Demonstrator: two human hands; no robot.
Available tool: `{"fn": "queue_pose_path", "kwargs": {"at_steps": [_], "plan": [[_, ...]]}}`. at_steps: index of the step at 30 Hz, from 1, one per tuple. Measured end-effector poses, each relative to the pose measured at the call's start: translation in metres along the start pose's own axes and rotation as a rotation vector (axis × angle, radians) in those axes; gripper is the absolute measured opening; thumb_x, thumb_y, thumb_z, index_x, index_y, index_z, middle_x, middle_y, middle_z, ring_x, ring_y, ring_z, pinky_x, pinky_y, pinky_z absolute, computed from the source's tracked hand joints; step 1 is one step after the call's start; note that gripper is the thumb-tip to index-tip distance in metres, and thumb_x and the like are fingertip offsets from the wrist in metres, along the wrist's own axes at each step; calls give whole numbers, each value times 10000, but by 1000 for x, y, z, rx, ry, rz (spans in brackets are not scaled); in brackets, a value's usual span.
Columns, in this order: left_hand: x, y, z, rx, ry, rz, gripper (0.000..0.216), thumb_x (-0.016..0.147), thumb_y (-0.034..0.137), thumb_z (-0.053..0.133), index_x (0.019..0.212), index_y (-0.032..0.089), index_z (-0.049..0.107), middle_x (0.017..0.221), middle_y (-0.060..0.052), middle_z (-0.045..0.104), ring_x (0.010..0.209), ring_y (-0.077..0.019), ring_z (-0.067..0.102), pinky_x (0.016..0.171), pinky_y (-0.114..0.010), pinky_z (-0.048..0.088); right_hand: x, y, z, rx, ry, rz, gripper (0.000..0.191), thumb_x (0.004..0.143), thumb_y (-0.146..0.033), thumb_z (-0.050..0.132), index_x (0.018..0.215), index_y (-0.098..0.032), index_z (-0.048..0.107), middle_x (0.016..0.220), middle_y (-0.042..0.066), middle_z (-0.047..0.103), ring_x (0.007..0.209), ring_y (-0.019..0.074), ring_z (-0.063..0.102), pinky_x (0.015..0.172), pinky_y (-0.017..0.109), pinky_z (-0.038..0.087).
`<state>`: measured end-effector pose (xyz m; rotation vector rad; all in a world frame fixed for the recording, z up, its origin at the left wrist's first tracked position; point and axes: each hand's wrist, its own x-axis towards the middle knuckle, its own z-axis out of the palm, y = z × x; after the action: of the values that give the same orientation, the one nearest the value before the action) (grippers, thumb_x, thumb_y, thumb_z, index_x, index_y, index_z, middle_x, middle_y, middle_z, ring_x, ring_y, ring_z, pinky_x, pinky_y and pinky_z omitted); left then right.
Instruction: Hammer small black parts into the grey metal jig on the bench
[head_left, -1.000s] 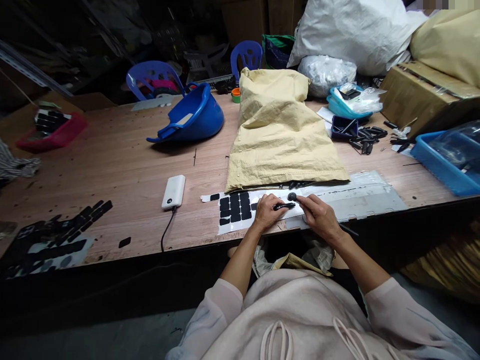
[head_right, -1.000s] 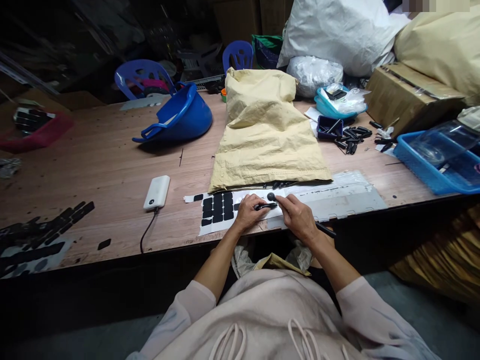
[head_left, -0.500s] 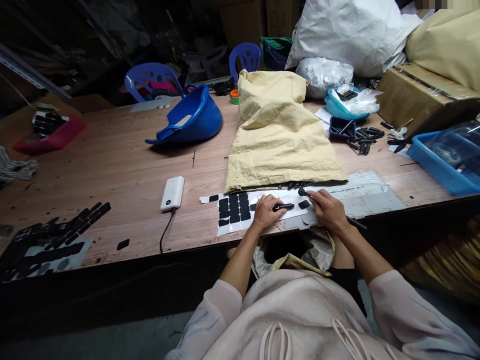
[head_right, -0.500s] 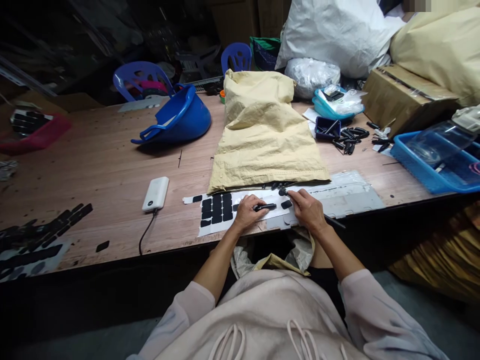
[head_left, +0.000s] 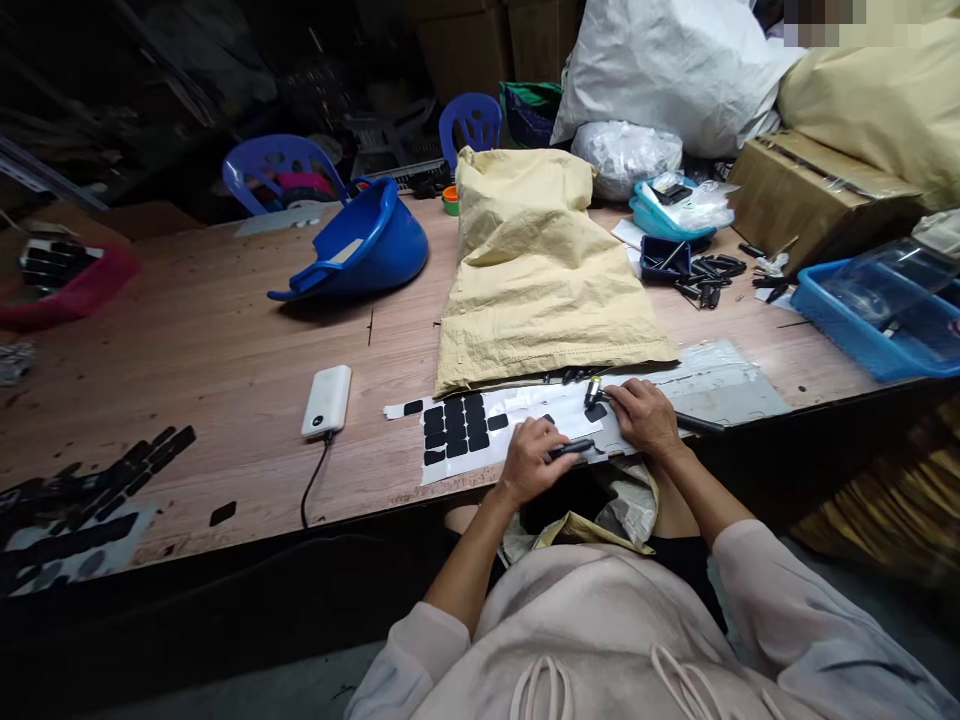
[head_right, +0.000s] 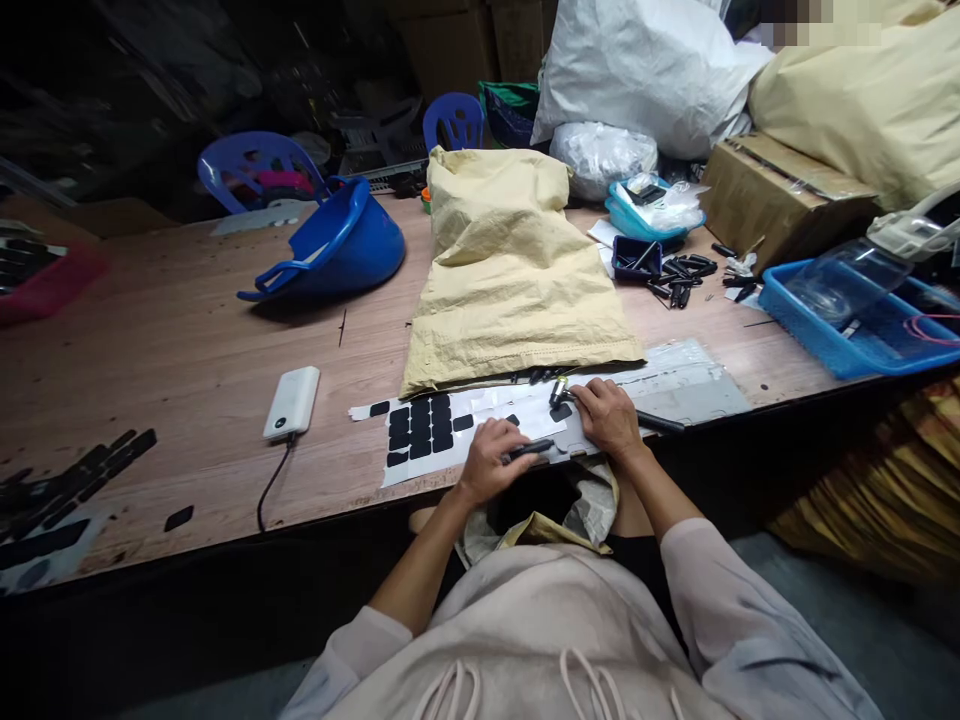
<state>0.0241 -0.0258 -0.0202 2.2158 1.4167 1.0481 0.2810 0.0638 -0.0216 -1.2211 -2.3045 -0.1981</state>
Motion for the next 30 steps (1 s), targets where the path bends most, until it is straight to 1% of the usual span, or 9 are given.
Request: {"fn": "queue_pose_path", "kwargs": {"at_steps": [3, 5, 11, 14, 17, 20, 23, 27, 30], "plan": [[-35, 24, 16, -80, -111, 107, 250, 996, 432, 667, 1032, 217, 789, 845, -52, 705, 769, -179, 631, 723, -322, 492, 0, 0, 0, -3, 11, 13, 265, 1053, -292, 508, 1145, -230, 749, 937, 76, 661, 881, 234, 517, 820, 362, 406], [-55, 34, 30, -80, -202, 70, 273, 1025, 428, 617, 1057, 211, 781, 851, -54, 707, 758, -168, 655, 691, -291, 501, 0, 0, 0, 6, 11, 19, 266, 1052, -291, 505, 1140, -233, 749, 942, 77, 658, 881, 235, 516, 818, 360, 402], [-76, 27, 56, 189, -527, -465, 315, 1047, 437, 549, 1066, 239, 793, 998, -83, 783, 922, -228, 751, 827, -316, 571, -1, 2, 2, 41, 6, 37, 263, 1033, -292, 518, 1152, -238, 747, 951, 82, 650, 889, 240, 512, 820, 365, 399], [-77, 22, 57, 228, -588, -612, 370, 1066, 441, 497, 1149, 231, 790, 1014, -104, 801, 958, -261, 768, 860, -355, 582, -1, 3, 3, 49, -1, 37, 265, 1030, -292, 520, 1159, -237, 745, 962, 84, 651, 892, 240, 511, 819, 363, 400], [-77, 29, 52, 166, -514, -551, 332, 1029, 383, 573, 1267, 237, 753, 1075, -99, 799, 970, -250, 765, 859, -343, 583, -1, 2, 3, 49, -7, 36, 265, 1028, -288, 520, 1162, -239, 744, 951, 82, 647, 888, 239, 509, 816, 360, 400], [-67, 43, 39, 28, -347, -369, 236, 994, 335, 629, 1143, 245, 788, 1013, -63, 788, 892, -200, 744, 808, -294, 569, 0, 2, 3, 33, 2, 36, 260, 1026, -284, 524, 1152, -237, 746, 926, 79, 639, 880, 239, 505, 811, 361, 399], [-36, 45, 21, -8, -97, -260, 215, 1007, 321, 604, 1005, 233, 800, 849, -46, 746, 802, -172, 703, 772, -278, 542, -1, 1, 2, 23, 6, 27, 259, 1025, -281, 524, 1154, -236, 744, 932, 79, 641, 885, 240, 502, 818, 364, 401], [35, 21, 1, 136, 143, -451, 182, 970, 304, 650, 982, 198, 798, 866, -65, 719, 796, -187, 676, 743, -295, 520, -1, 0, 3, 33, 14, 25, 254, 1021, -275, 533, 1155, -230, 744, 953, 82, 644, 891, 240, 501, 821, 365, 407], [84, -1, -2, 252, 121, -661, 213, 945, 353, 696, 1021, 181, 796, 1038, -113, 728, 940, -243, 694, 786, -328, 532, -1, -1, 3, 45, 15, 47, 243, 1016, -271, 547, 1148, -235, 748, 951, 82, 640, 896, 241, 503, 815, 363, 405]]}}
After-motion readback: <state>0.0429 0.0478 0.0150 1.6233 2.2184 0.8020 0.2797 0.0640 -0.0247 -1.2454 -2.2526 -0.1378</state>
